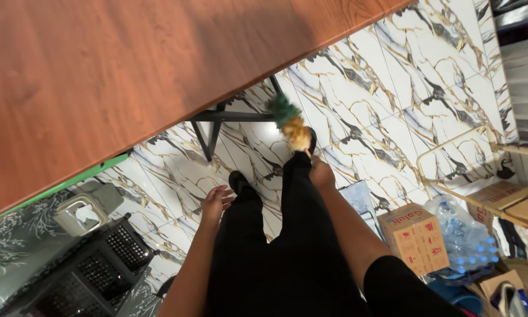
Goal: The person uses a feather duster to clean the floor around a small folding table. They then lift the table top to dust underneath it and on its surface before placing it back down.
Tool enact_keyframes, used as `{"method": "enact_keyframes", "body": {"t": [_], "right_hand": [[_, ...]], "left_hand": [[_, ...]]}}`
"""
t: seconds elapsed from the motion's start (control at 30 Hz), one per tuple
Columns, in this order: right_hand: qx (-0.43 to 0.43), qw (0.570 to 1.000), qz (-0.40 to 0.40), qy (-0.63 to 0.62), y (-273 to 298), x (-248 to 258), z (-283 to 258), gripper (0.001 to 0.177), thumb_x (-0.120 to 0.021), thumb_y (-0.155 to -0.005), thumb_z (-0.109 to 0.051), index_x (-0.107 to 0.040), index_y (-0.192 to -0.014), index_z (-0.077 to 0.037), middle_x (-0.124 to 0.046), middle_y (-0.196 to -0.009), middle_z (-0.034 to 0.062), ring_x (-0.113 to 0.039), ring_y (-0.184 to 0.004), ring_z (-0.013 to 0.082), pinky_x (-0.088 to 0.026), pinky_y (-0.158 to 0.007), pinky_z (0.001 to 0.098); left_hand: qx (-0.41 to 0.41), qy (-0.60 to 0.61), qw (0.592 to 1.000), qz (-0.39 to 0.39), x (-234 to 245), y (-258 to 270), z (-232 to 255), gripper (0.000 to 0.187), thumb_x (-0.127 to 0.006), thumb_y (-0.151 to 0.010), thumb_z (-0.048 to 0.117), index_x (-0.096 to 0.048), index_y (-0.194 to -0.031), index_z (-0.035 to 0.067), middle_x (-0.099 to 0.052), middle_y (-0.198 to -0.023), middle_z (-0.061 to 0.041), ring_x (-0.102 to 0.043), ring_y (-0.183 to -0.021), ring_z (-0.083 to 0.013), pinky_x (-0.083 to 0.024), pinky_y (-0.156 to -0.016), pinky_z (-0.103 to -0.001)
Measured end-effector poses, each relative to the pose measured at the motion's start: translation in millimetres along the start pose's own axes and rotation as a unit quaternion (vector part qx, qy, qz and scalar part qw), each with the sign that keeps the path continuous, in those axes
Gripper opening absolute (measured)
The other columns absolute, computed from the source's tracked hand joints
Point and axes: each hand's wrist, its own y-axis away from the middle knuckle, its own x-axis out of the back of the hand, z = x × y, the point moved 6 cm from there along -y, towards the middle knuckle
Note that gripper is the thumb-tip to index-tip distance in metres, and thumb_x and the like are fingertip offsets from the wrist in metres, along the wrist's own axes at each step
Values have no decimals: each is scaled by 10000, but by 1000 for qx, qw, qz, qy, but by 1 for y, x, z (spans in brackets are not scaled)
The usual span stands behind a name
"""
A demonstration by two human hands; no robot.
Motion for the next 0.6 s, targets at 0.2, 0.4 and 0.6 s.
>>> {"method": "enact_keyframes", "body": {"t": [0.2, 0.4, 0.6], "right_hand": [[-189, 978, 20, 82, -15, 5, 64, 257, -562, -911, -104, -659, -1118, 13, -724, -1017, 282, -692, -988, 431, -553, -870, 511], [74, 984, -145, 76, -26, -24, 20, 292, -586, -854, -113, -699, -1117, -56, -728, -1055, 230, -696, -1004, 396, -555, -898, 469], [66, 988, -119, 74, -29, -13, 14, 261, -581, -873, -100, -729, -1085, -66, -724, -1049, 239, -691, -1000, 419, -547, -902, 487]], "left_hand": [[-21, -18, 1000, -12, -37, -28, -13, 372, -472, -1056, 348, -607, -1293, 94, -743, -1170, -93, -722, -961, -176, -543, -839, -321], [-19, 7, 1000, -18, -57, -31, -24, 373, -472, -1064, 349, -614, -1292, 90, -742, -1173, -80, -715, -950, -170, -540, -831, -314], [-10, -5, 1000, 8, -51, -13, -16, 371, -466, -1059, 337, -621, -1287, 88, -746, -1165, -80, -717, -963, -175, -545, -849, -312]]}}
